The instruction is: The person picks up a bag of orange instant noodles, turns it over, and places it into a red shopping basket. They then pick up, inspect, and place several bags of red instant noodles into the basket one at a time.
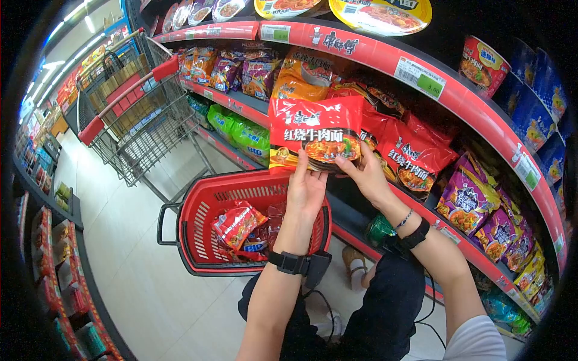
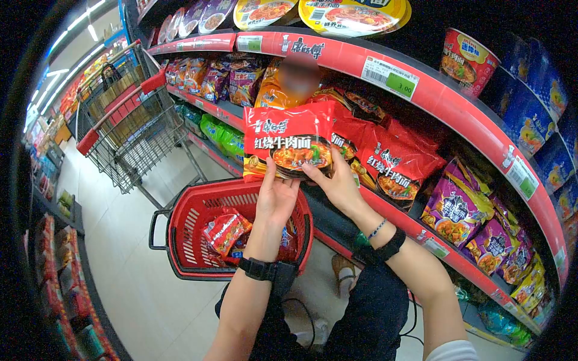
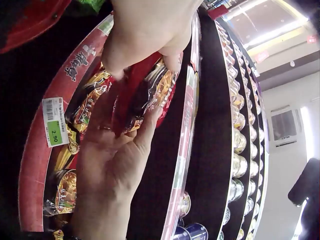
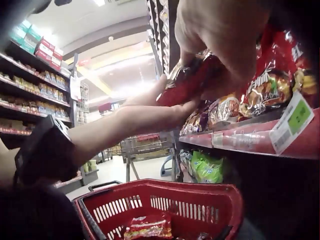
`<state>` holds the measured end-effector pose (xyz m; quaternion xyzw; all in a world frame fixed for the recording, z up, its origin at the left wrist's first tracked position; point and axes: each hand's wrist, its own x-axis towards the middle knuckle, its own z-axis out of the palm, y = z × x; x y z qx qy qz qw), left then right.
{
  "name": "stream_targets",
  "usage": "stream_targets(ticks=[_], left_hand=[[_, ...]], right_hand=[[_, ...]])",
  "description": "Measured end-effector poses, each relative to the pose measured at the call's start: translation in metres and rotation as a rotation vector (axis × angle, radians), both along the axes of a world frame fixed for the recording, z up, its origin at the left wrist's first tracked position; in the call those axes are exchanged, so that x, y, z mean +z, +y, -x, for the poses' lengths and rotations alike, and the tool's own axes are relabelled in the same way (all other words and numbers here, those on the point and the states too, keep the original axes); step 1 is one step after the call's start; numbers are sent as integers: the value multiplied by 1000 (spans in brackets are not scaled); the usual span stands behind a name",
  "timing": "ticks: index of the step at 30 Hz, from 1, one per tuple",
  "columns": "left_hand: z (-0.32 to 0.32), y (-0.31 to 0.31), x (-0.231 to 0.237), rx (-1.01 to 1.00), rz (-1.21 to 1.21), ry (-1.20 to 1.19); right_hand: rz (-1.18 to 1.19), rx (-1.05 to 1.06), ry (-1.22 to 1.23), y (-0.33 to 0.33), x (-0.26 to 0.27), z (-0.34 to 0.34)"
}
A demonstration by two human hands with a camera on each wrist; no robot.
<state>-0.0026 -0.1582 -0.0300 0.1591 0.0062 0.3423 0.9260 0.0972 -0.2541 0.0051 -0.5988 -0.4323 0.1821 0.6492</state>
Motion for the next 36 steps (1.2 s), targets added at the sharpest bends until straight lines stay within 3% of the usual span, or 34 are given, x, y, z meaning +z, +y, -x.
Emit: stream_targets(ticks=[6, 9, 12, 16, 18, 19, 22, 24, 26, 28, 29, 30, 32, 33, 34, 36], left_hand=[[2, -2, 15, 27, -218, 122], [-11, 0, 36, 163, -291, 11], [-38, 8, 59, 150, -369, -98], [-95, 12, 91, 203, -335, -28], [-120, 23, 98, 110, -323, 18], [-124, 30, 99, 0, -312, -19], [-117, 36, 98, 31, -260, 49], [-98, 35, 90, 71, -245, 95], [-72, 34, 77, 118, -304, 139], [-57, 41, 42, 149, -290, 215], [-42, 36, 28, 145, -260, 309], [-26, 31, 16, 148, -229, 401], [1, 27, -14, 80, -132, 538], [17, 27, -28, 68, -89, 563], [32, 29, -41, 50, -49, 584], [63, 38, -67, 69, 17, 597]], right_hand=[[-80, 36, 242, -11, 30, 2], [-138, -81, 329, -17, 56, -8], [-123, -130, 380, -21, 74, -42], [-184, -318, 220, -9, 100, -84], [223, -337, 157, -12, 107, -125], [306, -362, 47, -14, 109, -133], [461, -391, -90, -19, 111, -141], [537, -389, -111, -23, 110, -134], [517, -504, -343, -24, 104, -115], [496, -468, -393, -14, 93, -130], [639, -560, -487, -5, 86, -147], [682, -613, -655, 4, 81, -164], [426, -863, -1252, 21, 54, -208], [660, -608, -934, 15, 81, -176], [942, -553, -570, 9, 112, -127], [842, -638, -664, -5, 116, -98]])
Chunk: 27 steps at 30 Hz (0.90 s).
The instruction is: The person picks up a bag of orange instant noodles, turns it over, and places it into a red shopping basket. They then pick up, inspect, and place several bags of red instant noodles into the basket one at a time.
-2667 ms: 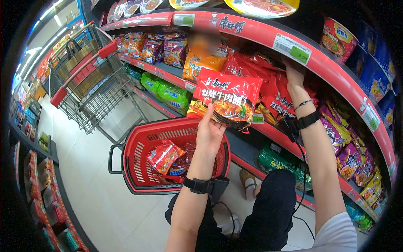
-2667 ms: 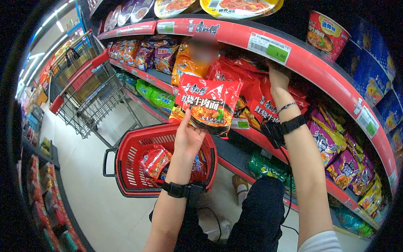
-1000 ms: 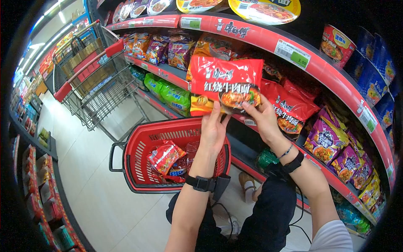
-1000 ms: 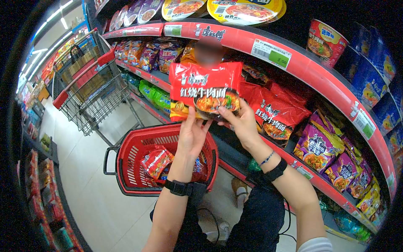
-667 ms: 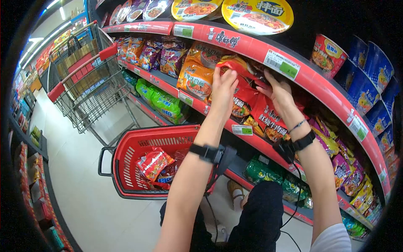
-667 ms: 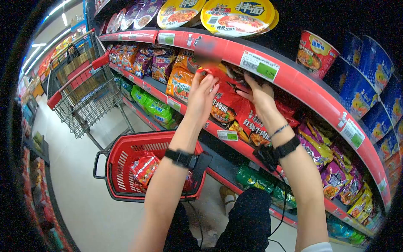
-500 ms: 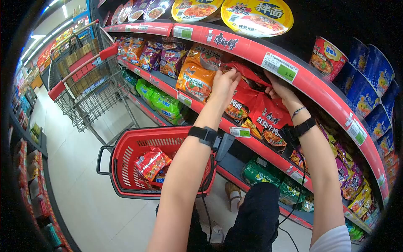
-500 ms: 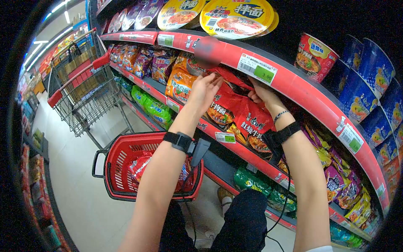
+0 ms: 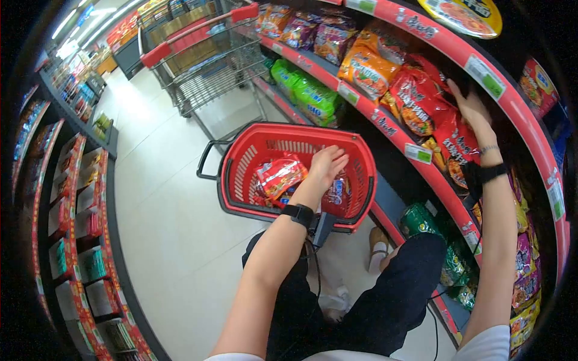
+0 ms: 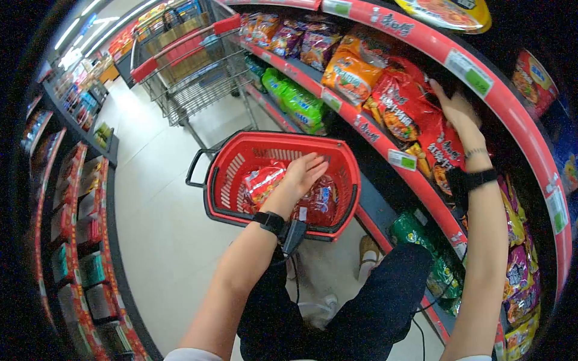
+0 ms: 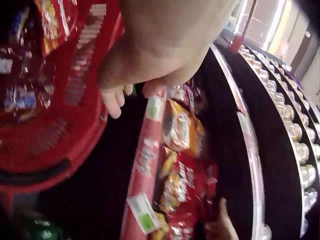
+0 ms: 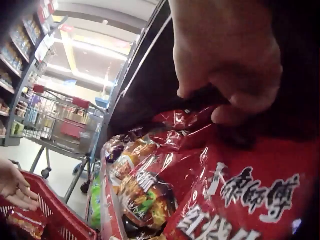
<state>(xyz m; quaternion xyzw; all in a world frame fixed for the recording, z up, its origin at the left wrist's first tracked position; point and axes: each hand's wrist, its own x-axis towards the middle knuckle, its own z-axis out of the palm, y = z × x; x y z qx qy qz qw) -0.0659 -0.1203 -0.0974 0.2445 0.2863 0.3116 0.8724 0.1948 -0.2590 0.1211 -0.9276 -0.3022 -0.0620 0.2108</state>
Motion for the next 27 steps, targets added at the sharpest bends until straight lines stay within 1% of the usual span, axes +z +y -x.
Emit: stream_targets(ticks=[2, 3, 4, 5, 6, 7, 8, 9, 10, 11, 12, 13, 14, 15, 16, 17, 18, 19, 20, 21, 22, 24, 25, 26, 27], left_hand=[[23, 19, -35, 108, 94, 262], [31, 29, -45, 148, 60, 344], [36, 42, -48, 190, 19, 425], [44, 47, -41, 233, 6, 468], [51, 50, -35, 272, -9, 512], [57, 56, -36, 321, 52, 493], [63, 63, -37, 370, 113, 473], [68, 71, -46, 368, 109, 480], [75, 82, -68, 370, 111, 468], [84, 93, -93, 375, 114, 457], [98, 107, -128, 382, 114, 466], [117, 118, -169, 316, 108, 336], [130, 119, -193, 250, 104, 208], [135, 105, -184, 252, 111, 226], [134, 83, -157, 279, 104, 262], [132, 72, -140, 305, 90, 290], [136, 78, -160, 306, 89, 296], [144, 89, -193, 401, 393, -5], [149, 99, -212, 487, 691, -311], [145, 94, -167, 309, 291, 514], [136, 94, -154, 304, 291, 525], [122, 91, -147, 257, 268, 796], [144, 128, -206, 200, 363, 763], [142, 127, -202, 198, 362, 767], [136, 122, -189, 142, 312, 802]], right_hand=[[-157, 88, -665, -10, -45, -20], [-219, 138, -430, -13, -41, 32], [-267, 277, -191, -14, -48, 69], [-233, 412, -82, -12, -71, 91], [-289, 603, -126, -9, -94, 121], [-303, 759, -20, 0, -125, 137], [-43, 752, 141, 2, -134, 160], [25, 809, 174, 7, -158, 175], [92, 870, 207, 14, -182, 188], [151, 920, 297, 19, -192, 200], [212, 970, 390, 22, -202, 209], [298, 1004, 369, 23, -215, 212], [385, 1037, 350, 25, -225, 214], [554, 1119, 310, 28, -215, 214], [553, 1123, 329, 29, -219, 211], [493, 1139, 382, 33, -222, 206], [434, 1154, 431, 38, -224, 200], [425, 1115, 455, 43, -215, 197], [423, 1116, 460, 47, -213, 195], [375, 1123, 401, 49, -212, 193], [327, 1126, 344, 51, -214, 192], [323, 1136, 354, 57, -224, 190], [324, 1154, 344, 59, -229, 190], [322, 1152, 348, 60, -233, 189], [325, 1160, 323, 61, -237, 188]])
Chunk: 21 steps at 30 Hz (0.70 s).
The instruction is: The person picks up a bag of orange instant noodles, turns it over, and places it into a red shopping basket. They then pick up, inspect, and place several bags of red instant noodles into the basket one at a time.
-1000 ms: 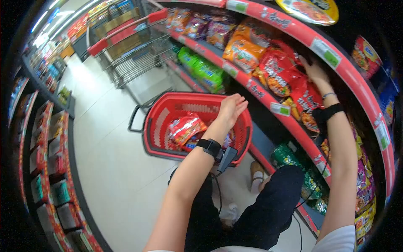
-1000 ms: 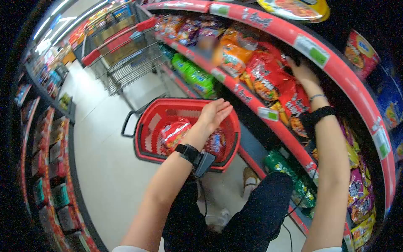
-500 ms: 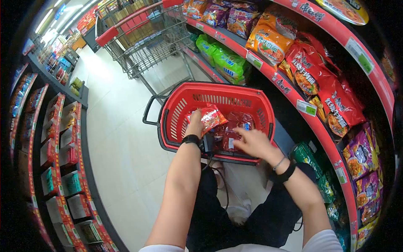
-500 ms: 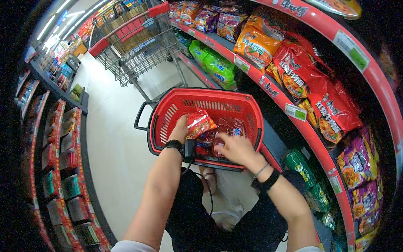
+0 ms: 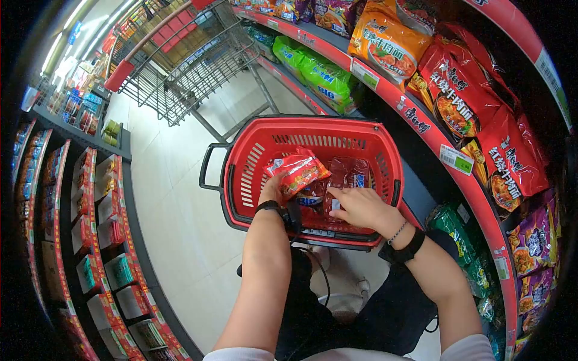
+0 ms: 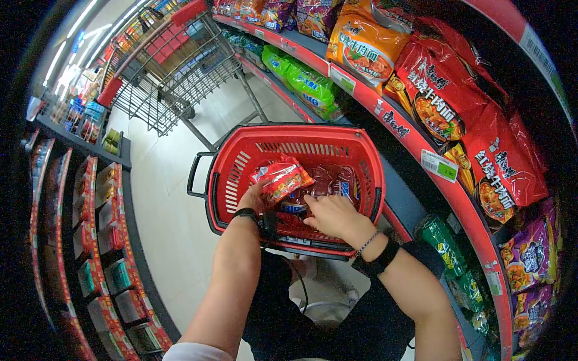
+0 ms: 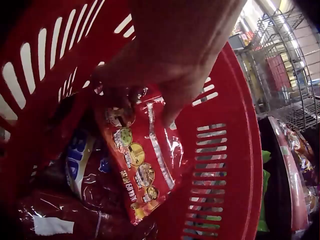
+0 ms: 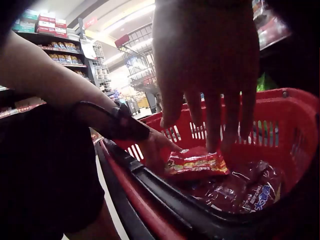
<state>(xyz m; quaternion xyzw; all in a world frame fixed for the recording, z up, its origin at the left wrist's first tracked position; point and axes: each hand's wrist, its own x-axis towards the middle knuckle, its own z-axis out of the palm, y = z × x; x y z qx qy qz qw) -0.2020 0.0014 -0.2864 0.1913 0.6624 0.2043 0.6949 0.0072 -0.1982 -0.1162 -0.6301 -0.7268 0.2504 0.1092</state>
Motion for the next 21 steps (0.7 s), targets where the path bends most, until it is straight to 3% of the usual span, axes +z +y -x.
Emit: stream_targets(ticks=[2, 4, 5, 7, 9, 12, 16, 17, 19, 20, 21], left_hand=[[-10, -10, 30, -73, -24, 24], [-19, -16, 56, -32, -49, -259], [-22, -12, 57, -34, -52, -259], [-30, -4, 62, -141, -104, -166], [-41, -8, 69, -127, -217, -110], [-61, -20, 94, -456, -523, 137], [-74, -81, 180, -606, -1035, 95], [-76, -96, 203, -621, -1050, 84], [-79, -124, 248, -701, -1407, -1], [-80, -132, 269, -843, -1635, 74], [-81, -138, 286, -980, -1862, 151]], right_hand=[[-14, 11, -23, 1, 1, -2], [88, -22, -60, 2, 10, -4], [85, -24, -60, 2, 16, -5], [138, -78, -46, 0, 26, -8], [84, -139, -32, -4, 17, -15], [1, -322, 139, -10, 22, -29], [-86, -622, 545, -15, 2, -65], [60, -729, 672, -24, 22, -72], [117, -921, 1117, -42, 43, -78], [208, -869, 1361, -55, 56, -82], [295, -669, 1630, -62, 56, -92]])
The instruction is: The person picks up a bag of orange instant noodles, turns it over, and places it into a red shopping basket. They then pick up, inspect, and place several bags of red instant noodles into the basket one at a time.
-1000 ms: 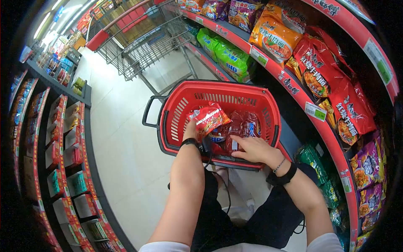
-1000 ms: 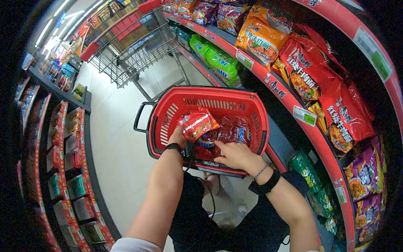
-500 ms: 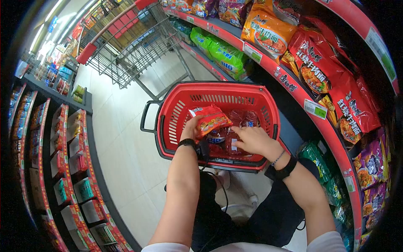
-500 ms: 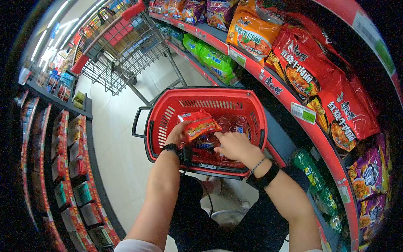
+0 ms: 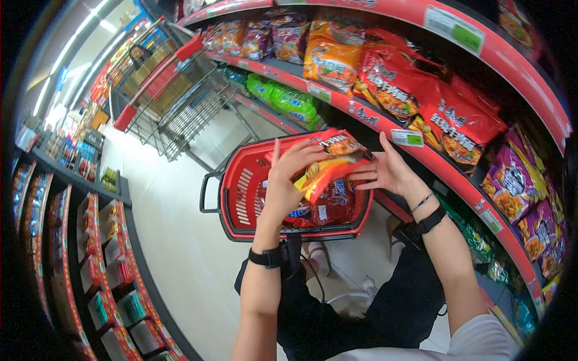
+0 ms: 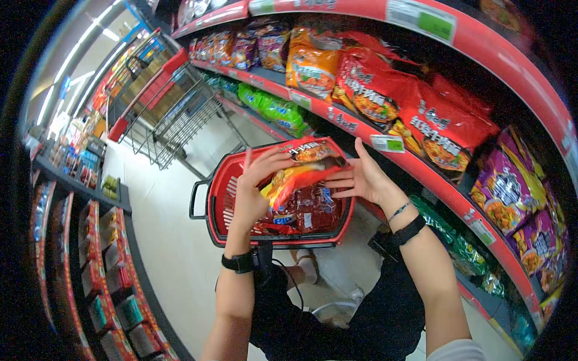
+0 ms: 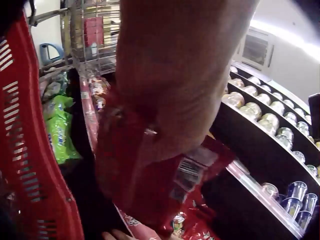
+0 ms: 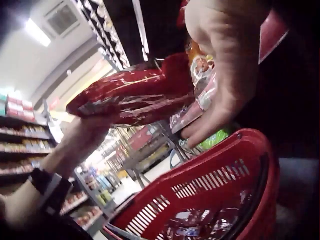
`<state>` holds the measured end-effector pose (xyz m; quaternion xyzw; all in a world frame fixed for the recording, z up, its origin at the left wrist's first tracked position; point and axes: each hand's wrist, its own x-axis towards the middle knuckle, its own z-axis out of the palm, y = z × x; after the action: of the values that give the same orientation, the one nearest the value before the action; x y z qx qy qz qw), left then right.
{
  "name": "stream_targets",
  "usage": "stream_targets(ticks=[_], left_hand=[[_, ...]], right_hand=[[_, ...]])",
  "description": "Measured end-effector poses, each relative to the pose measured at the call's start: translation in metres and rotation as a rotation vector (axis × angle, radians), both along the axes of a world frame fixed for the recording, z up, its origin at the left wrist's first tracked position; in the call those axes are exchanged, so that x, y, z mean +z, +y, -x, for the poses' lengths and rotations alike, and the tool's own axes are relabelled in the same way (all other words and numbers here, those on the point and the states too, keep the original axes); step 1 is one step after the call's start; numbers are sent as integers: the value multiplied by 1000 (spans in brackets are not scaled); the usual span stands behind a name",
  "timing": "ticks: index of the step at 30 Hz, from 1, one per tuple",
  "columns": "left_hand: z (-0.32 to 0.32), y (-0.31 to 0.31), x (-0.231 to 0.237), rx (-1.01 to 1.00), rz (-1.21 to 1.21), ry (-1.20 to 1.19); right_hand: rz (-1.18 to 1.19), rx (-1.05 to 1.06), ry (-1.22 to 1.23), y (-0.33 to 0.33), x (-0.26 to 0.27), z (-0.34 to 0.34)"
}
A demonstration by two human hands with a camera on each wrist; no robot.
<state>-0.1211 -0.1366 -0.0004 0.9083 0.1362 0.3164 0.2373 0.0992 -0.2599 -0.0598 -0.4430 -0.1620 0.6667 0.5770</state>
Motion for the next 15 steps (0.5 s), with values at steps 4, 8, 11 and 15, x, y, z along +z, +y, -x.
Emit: stream_targets(ticks=[4, 8, 11, 15], left_hand=[[-11, -29, 29, -86, -335, 7], [-29, -34, 15, 112, -212, -163], [-42, -8, -19, -31, 582, -393], [-50, -19, -3, -238, 1599, -413]], right_hand=[[-175, -122, 184, -25, 19, 7], [-433, -206, 97, -48, 21, 1], [-485, -291, 2, -53, 17, -7], [-478, -296, -23, -57, 20, -10]])
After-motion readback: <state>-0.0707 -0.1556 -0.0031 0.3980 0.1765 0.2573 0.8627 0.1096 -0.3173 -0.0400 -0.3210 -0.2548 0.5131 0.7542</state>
